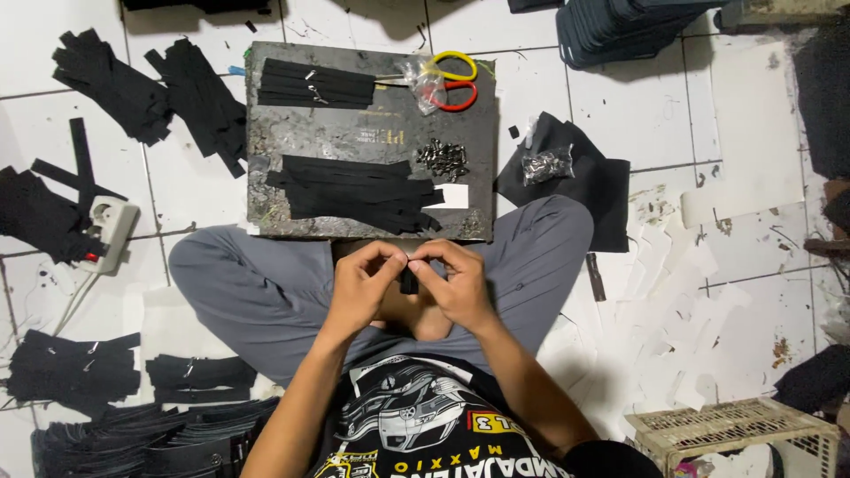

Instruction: Assembling metal rivets onto leather straps while sitting on the floor

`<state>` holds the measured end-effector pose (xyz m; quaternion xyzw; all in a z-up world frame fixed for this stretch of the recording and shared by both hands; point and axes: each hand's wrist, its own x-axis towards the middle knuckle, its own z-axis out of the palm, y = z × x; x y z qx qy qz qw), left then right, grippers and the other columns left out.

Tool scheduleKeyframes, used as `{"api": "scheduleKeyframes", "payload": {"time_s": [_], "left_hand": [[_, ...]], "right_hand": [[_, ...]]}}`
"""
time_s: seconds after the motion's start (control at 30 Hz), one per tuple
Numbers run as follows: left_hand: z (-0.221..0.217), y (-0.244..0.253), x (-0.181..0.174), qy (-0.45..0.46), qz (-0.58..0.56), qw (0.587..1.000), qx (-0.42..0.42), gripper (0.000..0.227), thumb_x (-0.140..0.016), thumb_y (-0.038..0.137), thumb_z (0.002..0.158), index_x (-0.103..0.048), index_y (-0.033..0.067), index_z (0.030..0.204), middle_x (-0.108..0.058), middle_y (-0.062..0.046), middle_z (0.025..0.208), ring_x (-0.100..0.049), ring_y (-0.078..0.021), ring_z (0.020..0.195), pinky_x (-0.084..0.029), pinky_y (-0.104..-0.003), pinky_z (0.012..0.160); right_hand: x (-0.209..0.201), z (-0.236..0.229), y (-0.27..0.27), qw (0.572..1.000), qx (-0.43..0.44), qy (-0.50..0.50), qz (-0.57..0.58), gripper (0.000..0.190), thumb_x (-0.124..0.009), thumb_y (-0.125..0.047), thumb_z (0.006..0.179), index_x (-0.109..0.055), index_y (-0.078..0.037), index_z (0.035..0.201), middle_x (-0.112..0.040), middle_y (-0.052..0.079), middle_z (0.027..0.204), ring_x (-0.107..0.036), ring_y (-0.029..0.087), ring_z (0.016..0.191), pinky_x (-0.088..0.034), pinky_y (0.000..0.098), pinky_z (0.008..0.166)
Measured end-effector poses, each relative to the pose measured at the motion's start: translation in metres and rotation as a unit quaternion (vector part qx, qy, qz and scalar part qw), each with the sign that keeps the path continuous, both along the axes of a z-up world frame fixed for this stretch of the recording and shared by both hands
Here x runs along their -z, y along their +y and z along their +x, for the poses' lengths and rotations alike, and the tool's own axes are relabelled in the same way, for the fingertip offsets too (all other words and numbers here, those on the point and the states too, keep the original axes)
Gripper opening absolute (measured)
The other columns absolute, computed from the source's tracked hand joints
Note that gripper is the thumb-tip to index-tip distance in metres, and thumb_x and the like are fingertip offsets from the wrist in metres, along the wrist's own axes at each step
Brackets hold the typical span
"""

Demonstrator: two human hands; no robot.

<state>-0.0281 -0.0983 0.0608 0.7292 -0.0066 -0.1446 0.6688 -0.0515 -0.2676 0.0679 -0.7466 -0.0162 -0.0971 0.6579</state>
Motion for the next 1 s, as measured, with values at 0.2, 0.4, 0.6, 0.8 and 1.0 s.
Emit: {"api": "scheduleKeyframes", "payload": {"time_s": [0.2, 0.4, 0.6, 0.8, 1.0], "left_hand": [[-0.001, -0.017, 0.023, 0.143, -0.063, 0.984, -0.083, 0.011, -0.070, 0.018, 0.094, -0.077, 0.0104, 0.092, -0.063, 0.003, 0.068, -0.056, -0.0065, 0.068, -0.050, -0.020, 0.061], [-0.003, -0.030, 0.015, 0.058, -0.036, 0.997, -0.042, 0.014, -0.078, 0.009, 0.089, -0.080, 0.0056, 0.103, -0.075, -0.010, 0.081, -0.063, -0.0136, 0.083, -0.056, -0.033, 0.075], [0.001, -0.034, 0.011, -0.023, 0.022, 1.000, -0.002, 0.007, -0.082, 0.009, 0.086, -0.080, 0.0073, 0.092, -0.076, -0.011, 0.079, -0.073, -0.0198, 0.079, -0.058, -0.035, 0.075], [0.003, -0.031, 0.020, 0.005, 0.038, 0.999, -0.016, 0.009, -0.076, 0.008, 0.090, -0.078, 0.0038, 0.098, -0.074, -0.015, 0.079, -0.070, -0.0212, 0.079, -0.058, -0.040, 0.075], [0.003, -0.020, 0.030, 0.024, 0.050, 0.998, -0.027, 0.009, -0.077, 0.012, 0.091, -0.079, 0.0064, 0.098, -0.073, -0.011, 0.076, -0.067, -0.0179, 0.077, -0.057, -0.038, 0.074]], "right_hand": [[0.034, -0.012, -0.003, 0.988, 0.050, 0.055, 0.134, 0.010, -0.071, -0.004, 0.093, -0.074, 0.001, 0.102, -0.073, 0.011, 0.084, -0.069, 0.015, 0.072, -0.058, 0.0303, 0.070], [0.047, -0.016, -0.009, 0.975, 0.073, 0.123, 0.168, 0.015, -0.071, -0.007, 0.094, -0.072, 0.003, 0.105, -0.071, 0.012, 0.087, -0.070, 0.016, 0.075, -0.059, 0.0302, 0.072], [0.046, -0.013, -0.017, 0.975, 0.063, 0.142, 0.156, 0.016, -0.075, -0.009, 0.091, -0.073, 0.002, 0.102, -0.071, 0.013, 0.081, -0.068, 0.017, 0.071, -0.058, 0.0310, 0.069], [0.056, 0.025, -0.072, 0.968, 0.133, 0.084, -0.197, 0.012, -0.076, -0.004, 0.087, -0.078, -0.009, 0.097, -0.073, 0.013, 0.074, -0.070, 0.030, 0.065, -0.053, 0.0376, 0.063], [0.084, 0.084, -0.102, 0.938, 0.025, -0.005, -0.346, 0.017, -0.073, -0.005, 0.090, -0.076, -0.014, 0.104, -0.071, 0.007, 0.089, -0.069, 0.030, 0.089, -0.053, 0.0393, 0.081]]}}
